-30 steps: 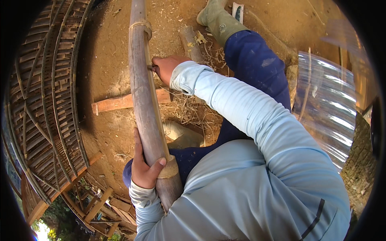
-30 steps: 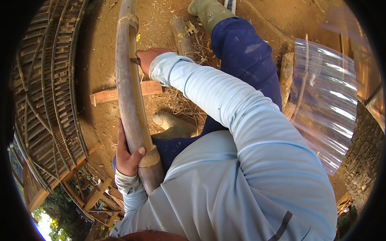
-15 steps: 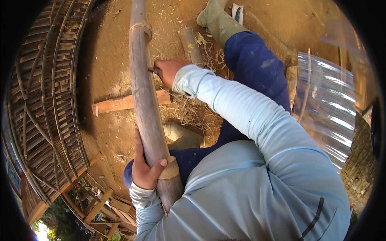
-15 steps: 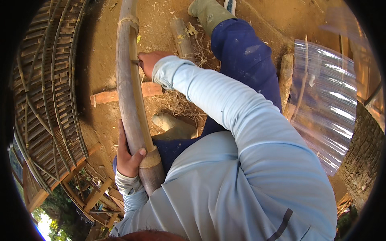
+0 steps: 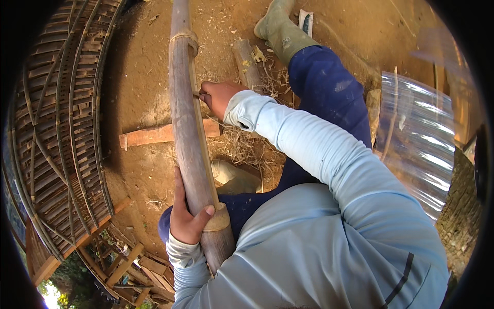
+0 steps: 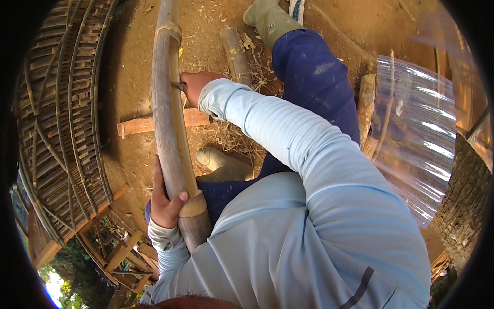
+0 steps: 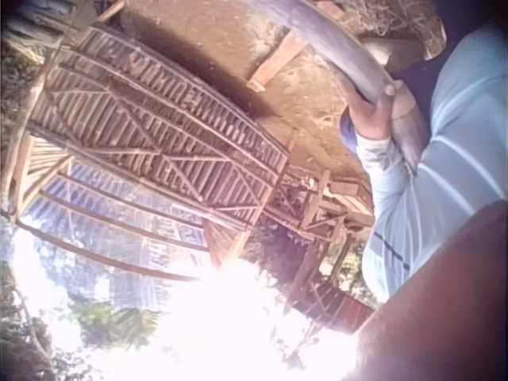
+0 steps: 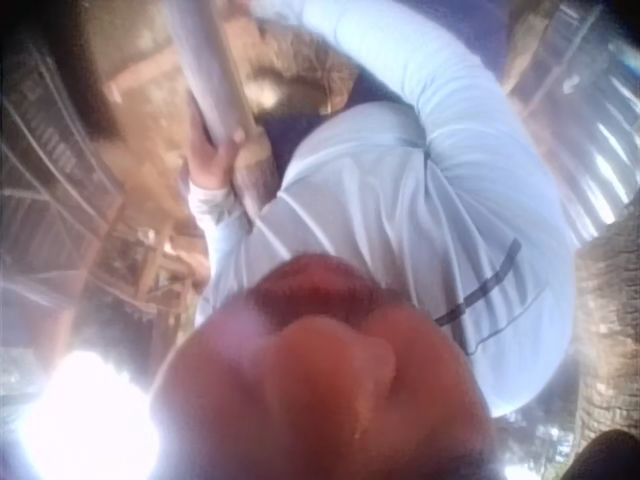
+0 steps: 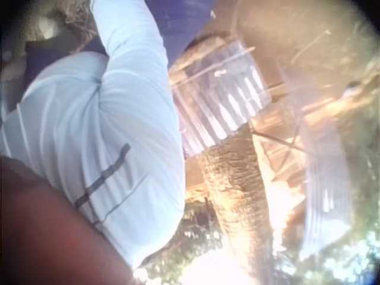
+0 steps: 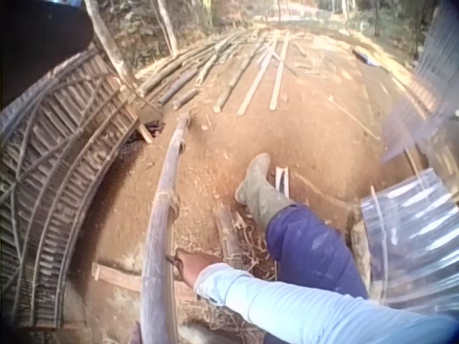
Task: The person holds a long bamboo pole between their legs and uses a small knife to carve and smooth its surface. They repeatedly scrape the bamboo, rotating it to work on different sections and removing thin shavings.
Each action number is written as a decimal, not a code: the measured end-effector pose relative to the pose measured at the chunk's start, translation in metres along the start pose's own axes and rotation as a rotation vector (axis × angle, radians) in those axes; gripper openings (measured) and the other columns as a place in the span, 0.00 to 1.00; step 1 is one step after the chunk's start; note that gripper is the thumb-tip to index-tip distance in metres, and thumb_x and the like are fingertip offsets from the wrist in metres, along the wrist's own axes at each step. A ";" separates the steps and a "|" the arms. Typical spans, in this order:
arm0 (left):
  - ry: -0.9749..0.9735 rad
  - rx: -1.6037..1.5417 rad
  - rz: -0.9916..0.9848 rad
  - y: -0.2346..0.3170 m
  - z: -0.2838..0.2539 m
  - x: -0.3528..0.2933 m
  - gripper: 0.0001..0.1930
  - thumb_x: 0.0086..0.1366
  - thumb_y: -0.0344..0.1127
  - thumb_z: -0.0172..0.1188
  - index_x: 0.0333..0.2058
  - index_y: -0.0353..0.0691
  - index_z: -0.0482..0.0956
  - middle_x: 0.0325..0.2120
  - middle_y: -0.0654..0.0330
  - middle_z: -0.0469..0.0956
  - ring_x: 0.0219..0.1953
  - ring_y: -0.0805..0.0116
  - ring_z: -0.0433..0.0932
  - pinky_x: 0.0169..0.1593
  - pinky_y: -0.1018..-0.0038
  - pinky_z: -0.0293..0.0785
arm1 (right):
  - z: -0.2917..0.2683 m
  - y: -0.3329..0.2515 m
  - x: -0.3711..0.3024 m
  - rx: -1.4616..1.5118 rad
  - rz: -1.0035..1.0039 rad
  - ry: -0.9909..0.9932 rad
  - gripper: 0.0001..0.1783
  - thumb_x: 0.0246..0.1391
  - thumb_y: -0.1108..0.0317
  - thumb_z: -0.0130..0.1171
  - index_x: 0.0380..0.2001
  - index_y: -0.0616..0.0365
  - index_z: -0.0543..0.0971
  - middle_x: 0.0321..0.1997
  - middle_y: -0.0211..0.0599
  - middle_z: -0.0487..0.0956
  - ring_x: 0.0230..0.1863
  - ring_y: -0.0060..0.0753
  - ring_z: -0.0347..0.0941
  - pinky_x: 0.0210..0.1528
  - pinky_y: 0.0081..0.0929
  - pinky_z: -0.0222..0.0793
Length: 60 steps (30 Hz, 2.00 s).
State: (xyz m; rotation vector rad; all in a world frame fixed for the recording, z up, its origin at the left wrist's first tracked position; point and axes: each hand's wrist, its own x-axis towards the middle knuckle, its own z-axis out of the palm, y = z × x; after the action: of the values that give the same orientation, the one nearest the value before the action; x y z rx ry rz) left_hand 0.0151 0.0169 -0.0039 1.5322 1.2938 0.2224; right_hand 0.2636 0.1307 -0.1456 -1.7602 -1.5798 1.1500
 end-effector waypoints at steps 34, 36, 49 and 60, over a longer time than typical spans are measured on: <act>-0.005 -0.002 0.011 -0.002 -0.001 -0.001 0.59 0.54 0.41 0.70 0.74 0.30 0.38 0.69 0.41 0.58 0.66 0.57 0.66 0.67 0.68 0.63 | -0.020 -0.011 -0.001 -0.086 0.023 -0.077 0.17 0.72 0.55 0.43 0.49 0.53 0.76 0.43 0.54 0.82 0.46 0.62 0.78 0.50 0.52 0.72; -0.006 0.003 0.013 -0.001 0.001 0.000 0.59 0.54 0.41 0.70 0.74 0.30 0.38 0.69 0.41 0.58 0.66 0.56 0.66 0.67 0.67 0.63 | -0.014 -0.004 0.000 -0.074 0.014 -0.045 0.17 0.72 0.55 0.43 0.49 0.53 0.76 0.43 0.54 0.82 0.46 0.62 0.79 0.50 0.52 0.72; 0.001 -0.065 -0.014 0.001 0.002 0.000 0.59 0.52 0.38 0.69 0.75 0.32 0.39 0.69 0.42 0.60 0.65 0.56 0.68 0.67 0.67 0.63 | -0.013 -0.001 0.020 -0.042 0.026 0.044 0.18 0.72 0.56 0.41 0.50 0.54 0.75 0.44 0.54 0.82 0.48 0.61 0.78 0.52 0.52 0.70; -0.002 -0.080 -0.069 0.007 0.004 -0.001 0.60 0.53 0.45 0.70 0.75 0.33 0.40 0.68 0.45 0.61 0.65 0.57 0.66 0.68 0.67 0.61 | -0.017 -0.001 0.036 -0.045 0.083 0.028 0.18 0.72 0.55 0.41 0.52 0.52 0.75 0.47 0.52 0.82 0.49 0.59 0.79 0.54 0.50 0.72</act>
State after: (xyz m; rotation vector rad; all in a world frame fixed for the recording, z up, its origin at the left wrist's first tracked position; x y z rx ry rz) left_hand 0.0215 0.0149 0.0000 1.4182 1.3186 0.2259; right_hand 0.2764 0.1687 -0.1457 -1.8788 -1.5400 1.1313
